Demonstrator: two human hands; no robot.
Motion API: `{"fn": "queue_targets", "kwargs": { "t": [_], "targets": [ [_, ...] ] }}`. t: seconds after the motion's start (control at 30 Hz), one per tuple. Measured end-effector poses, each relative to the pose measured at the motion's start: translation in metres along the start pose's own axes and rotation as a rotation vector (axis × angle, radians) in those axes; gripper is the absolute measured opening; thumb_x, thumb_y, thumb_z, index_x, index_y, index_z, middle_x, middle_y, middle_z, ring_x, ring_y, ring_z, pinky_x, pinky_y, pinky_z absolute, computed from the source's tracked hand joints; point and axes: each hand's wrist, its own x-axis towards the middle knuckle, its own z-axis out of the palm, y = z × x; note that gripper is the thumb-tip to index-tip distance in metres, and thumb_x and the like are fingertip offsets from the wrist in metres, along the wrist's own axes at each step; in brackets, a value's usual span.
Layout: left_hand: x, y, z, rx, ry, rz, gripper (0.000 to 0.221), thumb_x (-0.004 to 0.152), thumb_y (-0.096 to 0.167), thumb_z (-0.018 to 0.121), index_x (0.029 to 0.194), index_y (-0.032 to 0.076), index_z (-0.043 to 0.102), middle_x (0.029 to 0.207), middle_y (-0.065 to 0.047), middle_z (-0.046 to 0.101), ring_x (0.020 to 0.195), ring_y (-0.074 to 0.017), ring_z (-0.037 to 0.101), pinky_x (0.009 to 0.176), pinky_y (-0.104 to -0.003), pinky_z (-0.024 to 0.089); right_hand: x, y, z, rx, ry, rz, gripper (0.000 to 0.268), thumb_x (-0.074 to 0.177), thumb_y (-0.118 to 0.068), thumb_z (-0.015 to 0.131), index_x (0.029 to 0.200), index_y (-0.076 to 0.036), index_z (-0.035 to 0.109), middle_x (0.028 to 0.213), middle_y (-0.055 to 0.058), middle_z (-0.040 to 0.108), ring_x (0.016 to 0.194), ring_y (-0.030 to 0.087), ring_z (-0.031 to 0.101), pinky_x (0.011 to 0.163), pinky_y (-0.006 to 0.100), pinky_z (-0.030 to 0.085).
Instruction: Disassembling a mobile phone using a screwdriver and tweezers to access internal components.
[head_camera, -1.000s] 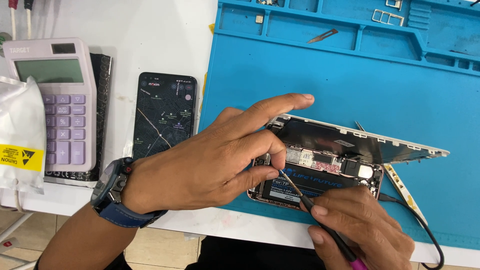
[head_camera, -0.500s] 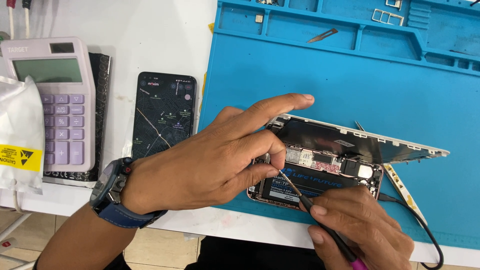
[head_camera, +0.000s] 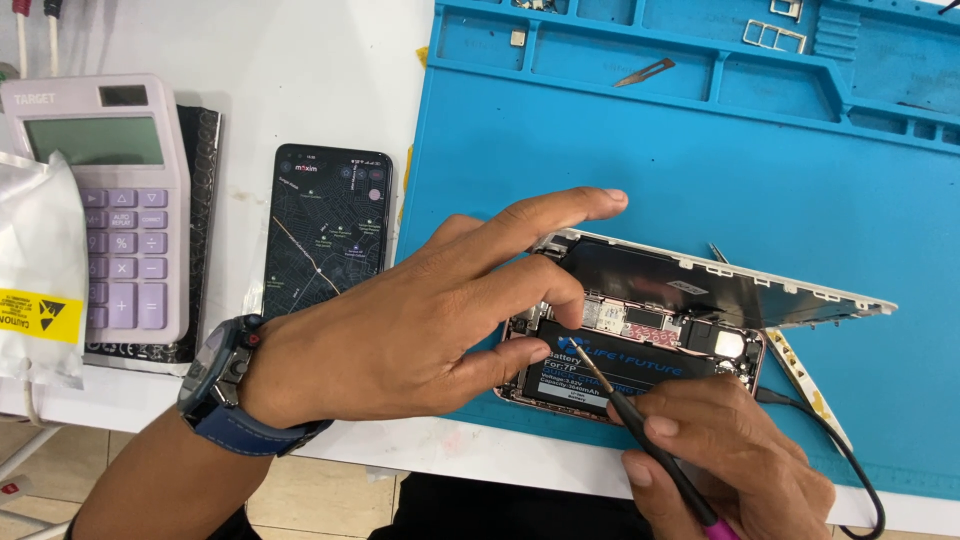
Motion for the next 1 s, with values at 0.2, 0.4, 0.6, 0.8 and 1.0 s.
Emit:
{"fn": "queue_targets", "kwargs": {
  "t": [0.2, 0.4, 0.6, 0.8, 1.0],
  "targets": [
    [-0.001, -0.001, -0.001, 0.04, -0.009, 0.01, 0.033, 0.096, -0.002, 0.066, 0.121, 0.015, 0.055, 0.17, -0.015, 0.022, 0.105, -0.0252, 0.065, 0.09, -0.044, 0.04, 0.004, -0.006, 0.001, -0.086, -0.016, 0.081, 0.013, 0.083, -0.009, 0.072, 0.094, -0.004, 0.067, 0.091, 0.015, 0.075, 0.08, 0.025, 0.075, 0.079, 0.032, 0.059],
    [-0.003, -0.004, -0.001, 0.089, -0.003, 0.018, 0.029, 0.096, -0.004, 0.058, 0.119, 0.014, 0.057, 0.171, -0.015, 0.019, 0.12, -0.0266, 0.066, 0.085, -0.043, 0.039, 0.005, -0.01, 0.002, -0.253, 0.007, 0.21, 0.015, 0.086, -0.008, 0.075, 0.098, 0.0, 0.07, 0.093, 0.015, 0.075, 0.085, 0.025, 0.074, 0.08, 0.033, 0.058],
    [-0.002, -0.006, 0.002, 0.113, 0.017, 0.053, 0.027, 0.099, -0.005, 0.057, 0.119, 0.013, 0.058, 0.169, -0.015, 0.021, 0.123, -0.028, 0.066, 0.086, -0.045, 0.039, 0.01, -0.004, 0.003, -0.28, -0.001, 0.08, 0.013, 0.086, 0.0, 0.075, 0.097, 0.004, 0.071, 0.092, 0.018, 0.074, 0.086, 0.028, 0.072, 0.084, 0.034, 0.056],
    [-0.002, -0.008, 0.002, 0.162, 0.044, 0.098, 0.026, 0.097, -0.005, 0.064, 0.117, 0.012, 0.057, 0.169, -0.02, 0.022, 0.087, -0.0279, 0.062, 0.085, -0.047, 0.042, 0.012, 0.002, 0.003, -0.281, -0.028, 0.006, 0.013, 0.086, -0.005, 0.075, 0.096, 0.003, 0.071, 0.093, 0.016, 0.075, 0.086, 0.029, 0.073, 0.082, 0.036, 0.058],
    [-0.002, -0.007, 0.002, 0.204, 0.026, 0.108, 0.021, 0.098, -0.003, 0.063, 0.112, 0.012, 0.058, 0.169, -0.021, 0.022, 0.095, -0.03, 0.062, 0.081, -0.048, 0.04, 0.012, 0.004, 0.004, -0.259, -0.013, -0.021, 0.013, 0.087, -0.003, 0.074, 0.096, 0.005, 0.07, 0.091, 0.017, 0.074, 0.082, 0.029, 0.072, 0.079, 0.036, 0.058]
  ]
}}
